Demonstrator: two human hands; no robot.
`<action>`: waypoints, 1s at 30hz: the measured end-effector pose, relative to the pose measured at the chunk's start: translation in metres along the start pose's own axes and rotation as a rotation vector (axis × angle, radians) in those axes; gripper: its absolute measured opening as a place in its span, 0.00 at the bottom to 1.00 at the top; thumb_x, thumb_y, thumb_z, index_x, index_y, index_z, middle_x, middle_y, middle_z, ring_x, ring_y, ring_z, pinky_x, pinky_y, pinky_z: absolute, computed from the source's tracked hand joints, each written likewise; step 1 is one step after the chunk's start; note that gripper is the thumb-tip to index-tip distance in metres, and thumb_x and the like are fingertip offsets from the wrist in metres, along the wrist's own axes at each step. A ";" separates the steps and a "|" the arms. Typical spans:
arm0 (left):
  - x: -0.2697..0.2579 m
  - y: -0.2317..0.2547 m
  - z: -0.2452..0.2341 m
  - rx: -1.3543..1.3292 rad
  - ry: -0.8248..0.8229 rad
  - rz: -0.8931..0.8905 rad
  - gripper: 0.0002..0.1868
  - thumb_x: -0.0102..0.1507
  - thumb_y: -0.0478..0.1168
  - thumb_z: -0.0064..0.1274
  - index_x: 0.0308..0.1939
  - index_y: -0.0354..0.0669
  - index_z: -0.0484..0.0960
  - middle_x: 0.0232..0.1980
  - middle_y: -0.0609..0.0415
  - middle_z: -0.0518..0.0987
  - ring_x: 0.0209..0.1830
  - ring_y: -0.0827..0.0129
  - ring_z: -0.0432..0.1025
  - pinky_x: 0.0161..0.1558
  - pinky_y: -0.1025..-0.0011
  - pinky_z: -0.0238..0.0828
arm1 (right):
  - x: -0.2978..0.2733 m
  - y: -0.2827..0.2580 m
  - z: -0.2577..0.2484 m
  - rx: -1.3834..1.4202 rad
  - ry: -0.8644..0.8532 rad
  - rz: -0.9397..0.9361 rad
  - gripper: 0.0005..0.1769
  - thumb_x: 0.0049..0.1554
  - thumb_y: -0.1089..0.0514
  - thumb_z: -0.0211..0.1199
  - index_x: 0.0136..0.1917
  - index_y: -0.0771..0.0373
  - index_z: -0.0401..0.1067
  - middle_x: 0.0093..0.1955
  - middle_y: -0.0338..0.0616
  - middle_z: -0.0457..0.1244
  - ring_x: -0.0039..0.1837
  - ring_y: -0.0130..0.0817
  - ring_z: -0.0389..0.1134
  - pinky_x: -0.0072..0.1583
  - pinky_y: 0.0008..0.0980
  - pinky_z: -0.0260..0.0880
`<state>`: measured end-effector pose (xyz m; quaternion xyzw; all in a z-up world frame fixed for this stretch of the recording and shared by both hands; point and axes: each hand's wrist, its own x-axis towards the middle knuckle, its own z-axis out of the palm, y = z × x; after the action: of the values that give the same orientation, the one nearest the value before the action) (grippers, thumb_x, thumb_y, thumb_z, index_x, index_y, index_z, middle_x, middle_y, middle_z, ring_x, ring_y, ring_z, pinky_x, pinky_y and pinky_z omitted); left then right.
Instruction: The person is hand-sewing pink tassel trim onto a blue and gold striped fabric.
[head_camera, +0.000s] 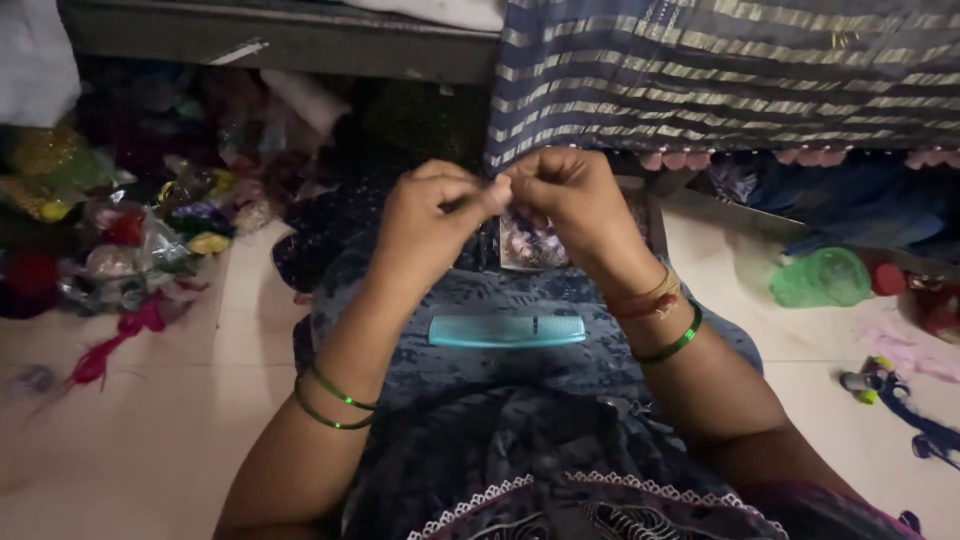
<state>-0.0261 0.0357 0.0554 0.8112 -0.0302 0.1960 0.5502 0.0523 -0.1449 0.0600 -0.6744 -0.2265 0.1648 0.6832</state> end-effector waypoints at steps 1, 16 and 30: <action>-0.001 -0.003 -0.001 0.000 0.001 -0.002 0.13 0.61 0.46 0.66 0.33 0.37 0.87 0.37 0.53 0.82 0.40 0.70 0.78 0.44 0.71 0.73 | 0.000 -0.001 0.001 0.000 -0.001 0.002 0.05 0.60 0.64 0.67 0.42 0.68 0.78 0.34 0.33 0.65 0.35 0.18 0.60 0.38 0.21 0.57; -0.018 0.016 0.025 -0.158 0.123 0.057 0.08 0.65 0.31 0.55 0.48 0.37 0.75 0.43 0.54 0.79 0.39 0.72 0.78 0.42 0.74 0.74 | -0.003 0.005 -0.001 -0.163 0.053 -0.148 0.04 0.59 0.65 0.67 0.46 0.70 0.78 0.39 0.34 0.69 0.40 0.17 0.65 0.42 0.21 0.64; -0.023 0.006 0.029 -0.105 0.184 0.184 0.05 0.62 0.27 0.59 0.42 0.35 0.85 0.50 0.51 0.79 0.45 0.72 0.78 0.43 0.76 0.76 | -0.039 -0.067 0.005 -1.138 -0.001 -0.785 0.11 0.52 0.70 0.68 0.49 0.63 0.78 0.46 0.47 0.66 0.48 0.47 0.70 0.47 0.41 0.71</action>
<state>-0.0409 0.0029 0.0432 0.7536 -0.0643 0.3174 0.5720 0.0114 -0.1640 0.1228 -0.7960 -0.5055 -0.2386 0.2320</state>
